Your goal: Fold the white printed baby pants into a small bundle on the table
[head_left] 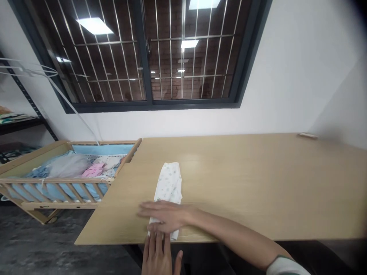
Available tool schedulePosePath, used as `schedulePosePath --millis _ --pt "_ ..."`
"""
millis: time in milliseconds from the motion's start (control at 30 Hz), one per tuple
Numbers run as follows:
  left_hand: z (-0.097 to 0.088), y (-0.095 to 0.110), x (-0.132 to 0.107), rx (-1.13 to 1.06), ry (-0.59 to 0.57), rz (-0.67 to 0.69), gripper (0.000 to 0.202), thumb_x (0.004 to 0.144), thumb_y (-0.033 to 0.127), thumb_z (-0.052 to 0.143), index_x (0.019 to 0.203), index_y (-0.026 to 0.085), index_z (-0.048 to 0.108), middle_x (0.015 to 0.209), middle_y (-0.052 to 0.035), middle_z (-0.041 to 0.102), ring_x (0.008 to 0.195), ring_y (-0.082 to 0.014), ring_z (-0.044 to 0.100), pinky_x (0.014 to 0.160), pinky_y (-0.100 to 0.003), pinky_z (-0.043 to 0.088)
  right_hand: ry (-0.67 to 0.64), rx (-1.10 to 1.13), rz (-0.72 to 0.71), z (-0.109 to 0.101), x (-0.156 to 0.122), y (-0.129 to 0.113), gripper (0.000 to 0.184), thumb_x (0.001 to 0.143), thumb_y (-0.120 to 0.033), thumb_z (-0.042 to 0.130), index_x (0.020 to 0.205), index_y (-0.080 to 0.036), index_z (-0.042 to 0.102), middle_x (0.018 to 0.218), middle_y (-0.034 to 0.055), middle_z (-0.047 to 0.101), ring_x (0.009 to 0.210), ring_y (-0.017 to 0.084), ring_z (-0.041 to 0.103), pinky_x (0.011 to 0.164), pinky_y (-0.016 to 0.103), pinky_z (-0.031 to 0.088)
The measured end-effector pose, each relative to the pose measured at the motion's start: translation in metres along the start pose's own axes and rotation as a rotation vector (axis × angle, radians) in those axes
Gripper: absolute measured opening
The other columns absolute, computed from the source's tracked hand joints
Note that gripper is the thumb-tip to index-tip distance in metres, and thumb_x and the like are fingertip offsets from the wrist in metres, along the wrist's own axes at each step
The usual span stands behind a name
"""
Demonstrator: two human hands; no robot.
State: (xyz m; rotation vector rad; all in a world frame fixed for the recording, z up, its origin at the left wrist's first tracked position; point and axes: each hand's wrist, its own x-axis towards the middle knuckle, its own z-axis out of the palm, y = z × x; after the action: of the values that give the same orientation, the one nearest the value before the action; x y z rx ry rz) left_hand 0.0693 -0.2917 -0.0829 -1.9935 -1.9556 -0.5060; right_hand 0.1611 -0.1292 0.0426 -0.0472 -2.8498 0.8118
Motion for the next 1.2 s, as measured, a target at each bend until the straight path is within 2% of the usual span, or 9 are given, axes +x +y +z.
schedulePosePath --millis 100,233,400,567,667,767,867,1000,1200 --pt "0.014 -0.002 -0.009 0.090 0.100 0.081 0.044 0.087 0.051 0.062 0.122 0.027 0.072 0.119 -0.0123 0.073 0.113 -0.0368 0.065 0.094 -0.050 0.051 -0.078 -0.012 0.017 0.017 -0.020 -0.001 0.060 0.104 -0.049 0.041 0.158 -0.023 0.033 0.164 0.0107 0.029 0.153 0.023 0.022 0.124 0.039 0.018" --pt "0.010 -0.005 -0.006 0.177 0.215 0.119 0.051 0.087 0.046 0.064 0.136 0.031 0.062 0.134 -0.0123 0.066 0.123 -0.0370 0.059 0.094 -0.049 0.049 -0.109 -0.085 0.172 0.007 -0.024 0.039 0.059 0.105 -0.054 0.034 0.159 -0.032 0.029 0.167 0.0034 0.018 0.155 0.022 0.012 0.125 0.045 0.006" --pt "0.002 0.001 -0.002 0.181 0.182 0.102 0.051 0.087 0.043 0.065 0.137 0.033 0.062 0.137 -0.0133 0.063 0.125 -0.0381 0.057 0.095 -0.053 0.048 -0.090 -0.197 0.371 -0.031 -0.004 0.111 0.067 0.102 -0.065 0.028 0.160 -0.032 0.024 0.168 0.0015 0.012 0.156 0.023 0.007 0.125 0.047 0.001" --pt "0.008 -0.003 -0.006 0.156 0.152 0.067 0.050 0.086 0.038 0.065 0.136 0.035 0.062 0.138 -0.0131 0.063 0.127 -0.0387 0.056 0.099 -0.056 0.046 0.042 -0.310 0.565 -0.058 0.008 0.176 0.068 0.103 -0.061 0.024 0.160 -0.025 0.025 0.168 0.0058 0.013 0.156 0.025 0.007 0.125 0.048 0.004" --pt "0.011 -0.002 -0.007 0.140 0.147 0.104 0.055 0.084 0.038 0.066 0.139 0.037 0.059 0.138 -0.0130 0.063 0.125 -0.0395 0.057 0.099 -0.061 0.045 0.092 -0.348 0.590 -0.066 0.007 0.201 0.066 0.104 -0.055 0.023 0.161 -0.022 0.023 0.167 0.0068 0.015 0.155 0.025 0.009 0.125 0.046 0.006" --pt "0.007 0.015 -0.001 0.100 0.110 0.069 0.058 0.081 0.038 0.070 0.138 0.037 0.059 0.138 -0.0137 0.062 0.127 -0.0419 0.055 0.103 -0.068 0.040 0.101 -0.366 0.533 -0.073 0.000 0.217 0.062 0.104 -0.053 0.023 0.160 -0.025 0.028 0.167 0.0047 0.019 0.155 0.022 0.014 0.125 0.044 0.010" --pt "-0.001 0.042 0.012 0.047 0.080 0.048 0.063 0.078 0.043 0.075 0.138 0.035 0.060 0.140 -0.0153 0.061 0.126 -0.0430 0.055 0.105 -0.073 0.036 0.087 -0.400 0.485 -0.080 -0.010 0.226 0.058 0.105 -0.050 0.026 0.158 -0.026 0.033 0.166 0.0037 0.025 0.154 0.021 0.020 0.125 0.043 0.014" --pt "-0.013 0.065 0.027 -0.011 0.097 0.045 0.065 0.080 0.055 0.072 0.139 0.033 0.059 0.141 -0.0170 0.059 0.122 -0.0425 0.058 0.105 -0.073 0.037 0.153 -0.542 0.454 -0.087 -0.019 0.217 0.056 0.103 -0.043 0.033 0.154 -0.020 0.041 0.162 0.0106 0.033 0.151 0.026 0.026 0.123 0.048 0.017" --pt "-0.023 0.047 0.034 -0.136 0.141 0.075 0.049 0.090 0.053 0.061 0.130 0.025 0.065 0.133 -0.0126 0.066 0.116 -0.0354 0.062 0.107 -0.064 0.043 0.262 -0.635 0.375 -0.082 -0.028 0.153 0.055 0.098 -0.026 0.046 0.151 -0.013 0.042 0.160 0.0185 0.035 0.149 0.030 0.030 0.120 0.049 0.023"
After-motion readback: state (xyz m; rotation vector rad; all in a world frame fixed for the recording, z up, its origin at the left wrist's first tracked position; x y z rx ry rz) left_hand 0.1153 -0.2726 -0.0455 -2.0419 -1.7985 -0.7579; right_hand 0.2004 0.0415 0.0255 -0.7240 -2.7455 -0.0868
